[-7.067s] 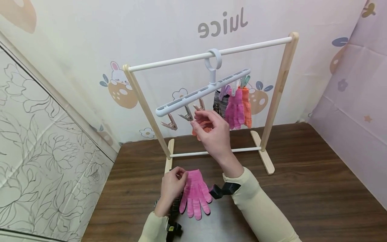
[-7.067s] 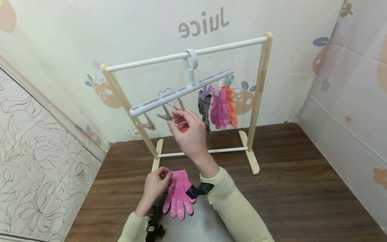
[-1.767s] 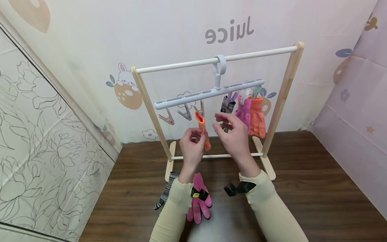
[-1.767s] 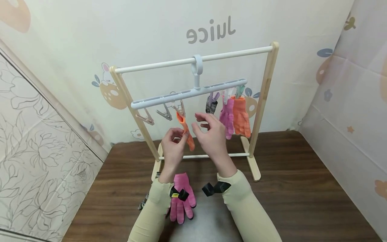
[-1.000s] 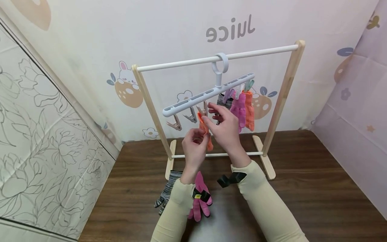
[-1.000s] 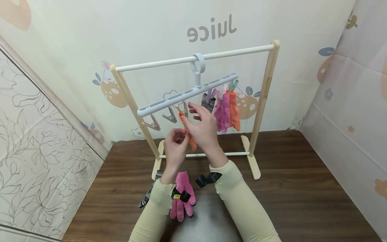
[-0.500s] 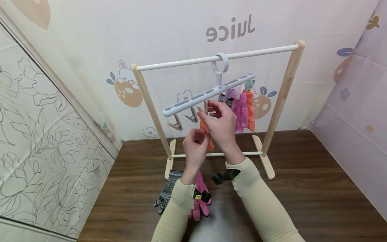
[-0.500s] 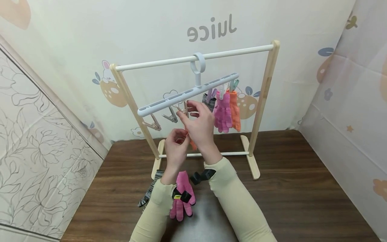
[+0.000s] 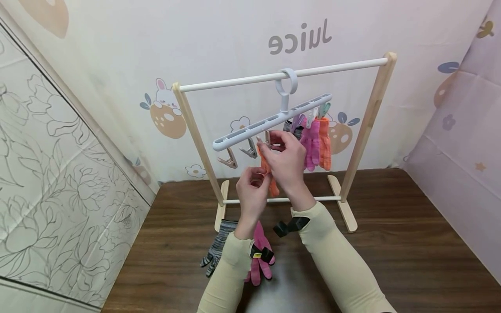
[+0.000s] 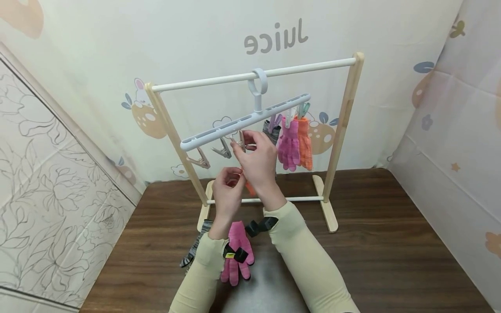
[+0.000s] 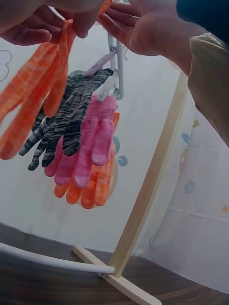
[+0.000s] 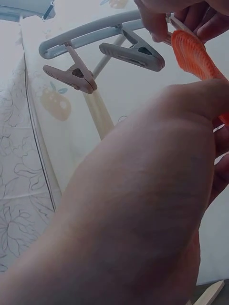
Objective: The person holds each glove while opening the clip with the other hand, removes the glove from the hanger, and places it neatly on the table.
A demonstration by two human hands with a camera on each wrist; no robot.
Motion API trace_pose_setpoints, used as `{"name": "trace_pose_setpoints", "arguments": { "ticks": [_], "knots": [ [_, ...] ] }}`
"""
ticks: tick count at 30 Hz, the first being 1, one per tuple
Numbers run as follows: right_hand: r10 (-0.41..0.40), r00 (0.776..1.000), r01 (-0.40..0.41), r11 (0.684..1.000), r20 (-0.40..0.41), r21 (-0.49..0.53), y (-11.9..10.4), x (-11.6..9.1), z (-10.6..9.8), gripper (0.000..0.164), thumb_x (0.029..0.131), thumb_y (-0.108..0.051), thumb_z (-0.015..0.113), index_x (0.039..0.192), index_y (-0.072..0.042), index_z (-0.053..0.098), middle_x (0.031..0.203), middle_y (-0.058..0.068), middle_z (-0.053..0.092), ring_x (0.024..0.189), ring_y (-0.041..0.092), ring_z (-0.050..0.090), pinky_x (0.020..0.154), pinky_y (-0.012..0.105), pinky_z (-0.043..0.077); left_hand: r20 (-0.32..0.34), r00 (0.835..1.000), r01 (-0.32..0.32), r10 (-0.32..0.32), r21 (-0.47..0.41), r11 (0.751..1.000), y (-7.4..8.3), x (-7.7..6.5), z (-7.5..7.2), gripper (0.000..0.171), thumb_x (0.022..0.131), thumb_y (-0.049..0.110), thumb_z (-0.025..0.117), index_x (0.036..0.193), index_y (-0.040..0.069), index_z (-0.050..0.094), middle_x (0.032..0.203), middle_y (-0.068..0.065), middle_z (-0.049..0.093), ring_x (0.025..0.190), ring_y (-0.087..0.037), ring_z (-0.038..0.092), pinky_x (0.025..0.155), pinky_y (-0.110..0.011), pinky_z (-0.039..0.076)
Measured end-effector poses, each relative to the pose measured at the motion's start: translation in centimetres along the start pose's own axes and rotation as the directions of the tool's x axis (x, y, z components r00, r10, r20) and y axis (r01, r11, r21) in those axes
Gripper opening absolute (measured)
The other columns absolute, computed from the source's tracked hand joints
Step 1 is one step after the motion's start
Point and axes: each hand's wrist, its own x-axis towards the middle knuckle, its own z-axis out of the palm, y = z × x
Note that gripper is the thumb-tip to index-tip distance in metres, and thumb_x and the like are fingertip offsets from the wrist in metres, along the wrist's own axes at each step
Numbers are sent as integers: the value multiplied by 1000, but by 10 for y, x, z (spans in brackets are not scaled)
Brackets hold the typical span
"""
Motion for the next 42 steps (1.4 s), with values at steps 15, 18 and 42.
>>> {"name": "trace_pose_setpoints", "arguments": {
  "ticks": [15, 18, 42],
  "knots": [
    [-15, 1000, 16, 1000, 21, -12, 0, -1, -1, 24, 84, -13, 80, 100, 1, 71, 95, 11, 68, 81, 21, 71, 72, 33, 59, -5, 1000, 10, -10, 18, 1000, -1, -3, -3, 5, 88, 11, 74, 91, 7, 71, 83, -2, 67, 67, -15, 63, 59, -28, 51],
    [-16, 999, 16, 1000, 30, -2, 0, -1, -1, 23, 84, -12, 80, 101, 1, 71, 95, 11, 68, 81, 20, 71, 73, 33, 59, -5, 1000, 10, -9, 17, 1000, -1, -4, -3, 6, 89, 13, 73, 90, 8, 71, 82, -1, 66, 67, -14, 63, 58, -28, 50],
    [29, 998, -31, 999, 59, 33, -2, 3, -2, 30, 83, -16, 83, 107, 1, 72, 99, 10, 71, 86, 18, 70, 74, 28, 58, 10, 999, 51, -51, -7, 999, -4, -10, -6, 7, 88, 9, 74, 93, 5, 71, 84, -5, 69, 69, -18, 64, 63, -29, 53]
  ]
}}
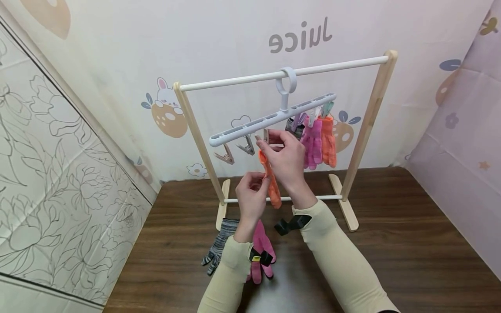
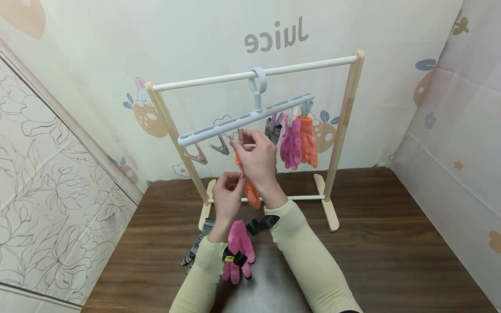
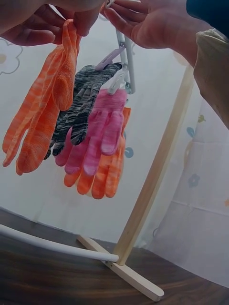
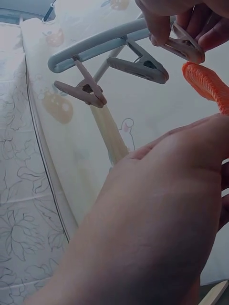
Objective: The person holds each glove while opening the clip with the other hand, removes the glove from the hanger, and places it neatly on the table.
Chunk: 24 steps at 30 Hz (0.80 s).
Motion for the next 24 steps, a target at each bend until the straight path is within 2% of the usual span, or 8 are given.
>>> {"name": "trace_pose_setpoints", "arguments": {
  "ticks": [6, 8, 17, 24],
  "knots": [
    [16, 1000, -16, 1000, 2, -7, -2, 1, -2, 33, 83, -19, 83, 110, -2, 73, 101, 8, 71, 86, 17, 71, 75, 31, 58, 10, 1000, -5, 5, -6, 1000, 26, -2, -4, 6, 86, -3, 71, 92, -5, 69, 82, -17, 68, 69, -29, 64, 63, -34, 54],
    [21, 1000, -21, 1000, 6, -12, -2, 0, -2, 33, 83, -20, 83, 110, -3, 73, 101, 8, 71, 86, 17, 71, 74, 31, 58, 17, 1000, -8, 8, -8, 1000, 32, -3, -6, 7, 86, -4, 70, 92, -6, 68, 81, -18, 67, 69, -29, 64, 63, -33, 53],
    [21, 999, -21, 1000, 30, -5, -1, -2, -4, 33, 84, -17, 82, 111, 0, 72, 100, 10, 71, 85, 19, 70, 75, 37, 58, 58, 998, 15, -13, -33, 999, 31, -6, -8, 7, 87, -4, 71, 93, -5, 69, 81, -18, 68, 68, -31, 63, 63, -36, 53],
    [21, 999, -20, 1000, 41, -20, 2, -6, -7, 29, 85, -17, 80, 109, -1, 73, 101, 9, 72, 85, 19, 69, 76, 35, 58, 67, 998, 17, -14, -44, 999, 27, -10, -10, 8, 87, -4, 71, 93, -6, 68, 83, -18, 69, 68, -28, 63, 63, -33, 53]
  ]
}}
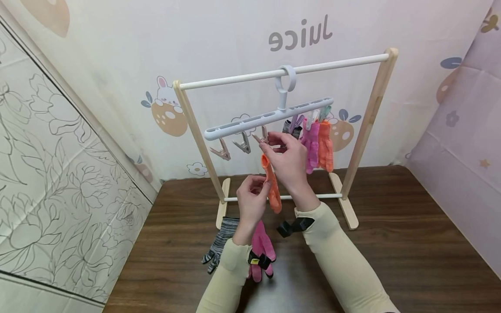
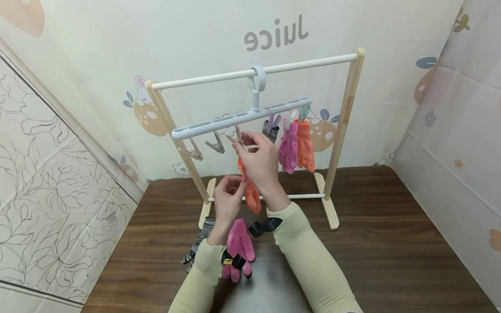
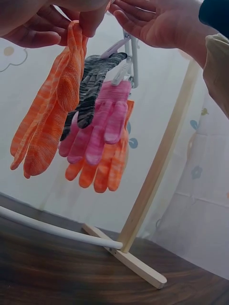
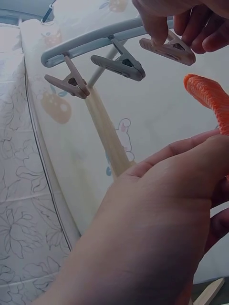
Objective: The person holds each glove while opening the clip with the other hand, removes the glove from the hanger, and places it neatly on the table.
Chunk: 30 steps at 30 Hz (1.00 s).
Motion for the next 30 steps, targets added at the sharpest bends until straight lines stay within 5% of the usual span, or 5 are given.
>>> {"name": "trace_pose_setpoints", "arguments": {
  "ticks": [12, 20, 30],
  "knots": [
    [34, 999, -34, 999, 11, -20, 12, -9, -7, 25, 87, -16, 79, 108, -3, 73, 98, 6, 73, 83, 16, 67, 71, 27, 56, 14, 1000, 16, -16, 9, 1000, -2, -7, 0, 8, 86, -4, 71, 93, -6, 68, 83, -18, 69, 70, -27, 63, 63, -35, 54],
    [34, 999, -33, 998, 9, -49, 25, -16, -13, 23, 88, -15, 78, 106, -1, 73, 97, 7, 73, 83, 16, 67, 73, 32, 56, 33, 999, 41, -41, 7, 999, -4, -12, -2, 8, 87, -4, 71, 93, -6, 68, 84, -18, 68, 71, -26, 64, 63, -38, 55],
    [59, 998, -58, 995, 8, -77, 38, -25, -22, 18, 89, -14, 76, 102, -2, 74, 93, 8, 73, 80, 16, 65, 69, 19, 50, 56, 994, 97, -96, -15, 995, -8, -18, -5, 8, 87, -4, 72, 93, -7, 68, 84, -19, 69, 71, -30, 64, 62, -41, 54]
  ]
}}
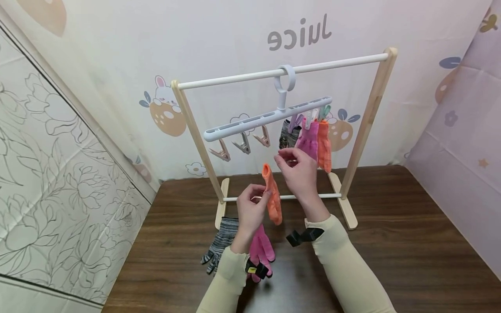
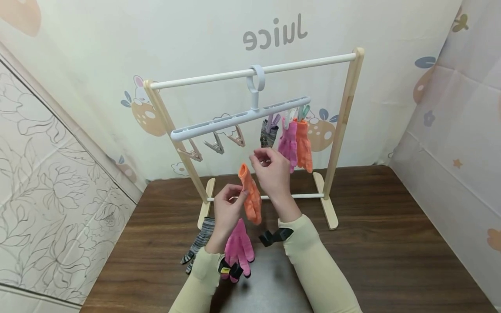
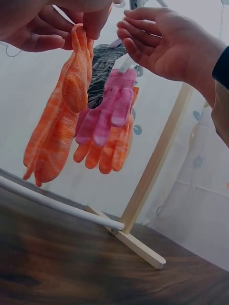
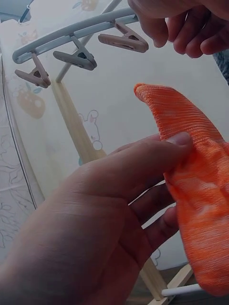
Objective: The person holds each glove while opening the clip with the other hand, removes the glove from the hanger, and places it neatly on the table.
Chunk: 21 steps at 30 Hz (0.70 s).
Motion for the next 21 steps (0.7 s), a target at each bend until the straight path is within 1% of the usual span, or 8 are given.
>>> {"name": "trace_pose_setpoints", "arguments": {
  "ticks": [3, 7, 10, 12, 14, 18, 21],
  "knots": [
    [3, 1000, -3, 1000, -2, -11, 4, -3, -1, 17, 89, -14, 76, 101, -2, 74, 92, 8, 73, 80, 16, 65, 69, 18, 51, 20, 999, 27, -26, -13, 1000, -2, -2, -2, 8, 87, -4, 71, 94, -8, 68, 85, -20, 69, 73, -32, 65, 63, -42, 55],
    [10, 1000, -10, 1000, -6, -28, 9, -6, -2, 16, 88, -14, 76, 99, -2, 74, 91, 8, 73, 79, 15, 65, 68, 18, 51, 45, 997, 58, -57, -23, 998, -4, -5, -5, 10, 88, -3, 71, 95, -9, 67, 86, -21, 69, 75, -34, 64, 65, -34, 54],
    [22, 1000, -22, 999, -6, -37, 12, -8, -4, 15, 88, -15, 77, 98, -3, 75, 90, 6, 73, 78, 15, 64, 68, 19, 50, 71, 994, 90, -88, -31, 995, -5, -6, -8, 11, 89, -2, 71, 96, -10, 67, 86, -22, 68, 75, -31, 64, 65, -26, 53],
    [30, 1000, -30, 999, -7, -41, 13, -9, -5, 15, 88, -16, 77, 98, -4, 75, 89, 6, 73, 77, 15, 64, 67, 19, 49, 100, 989, 112, -108, -34, 993, -5, -7, -10, 12, 89, -2, 71, 96, -10, 67, 86, -23, 68, 74, -29, 63, 65, -24, 52],
    [38, 999, -38, 998, -7, -46, 14, -10, -6, 15, 89, -16, 76, 98, -4, 75, 89, 5, 73, 76, 15, 64, 66, 19, 49, 137, 982, 136, -131, -29, 990, -5, -8, -11, 13, 89, -1, 71, 97, -10, 67, 86, -23, 67, 74, -25, 62, 64, -22, 51],
    [42, 999, -42, 997, -9, -63, 18, -13, -8, 14, 89, -15, 75, 97, -4, 75, 88, 6, 73, 75, 16, 65, 66, 17, 48, 214, 961, 182, -175, -14, 983, -7, -9, -13, 13, 89, -2, 70, 99, -10, 67, 87, -22, 68, 73, -18, 62, 65, -22, 51],
    [54, 999, -54, 996, -11, -74, 22, -15, -9, 14, 89, -16, 75, 97, -5, 75, 87, 5, 73, 75, 16, 66, 66, 16, 48, 242, 947, 217, -208, -9, 976, -9, -10, -14, 13, 89, -2, 70, 100, -9, 68, 88, -20, 69, 74, -14, 62, 66, -22, 51]
  ]
}}
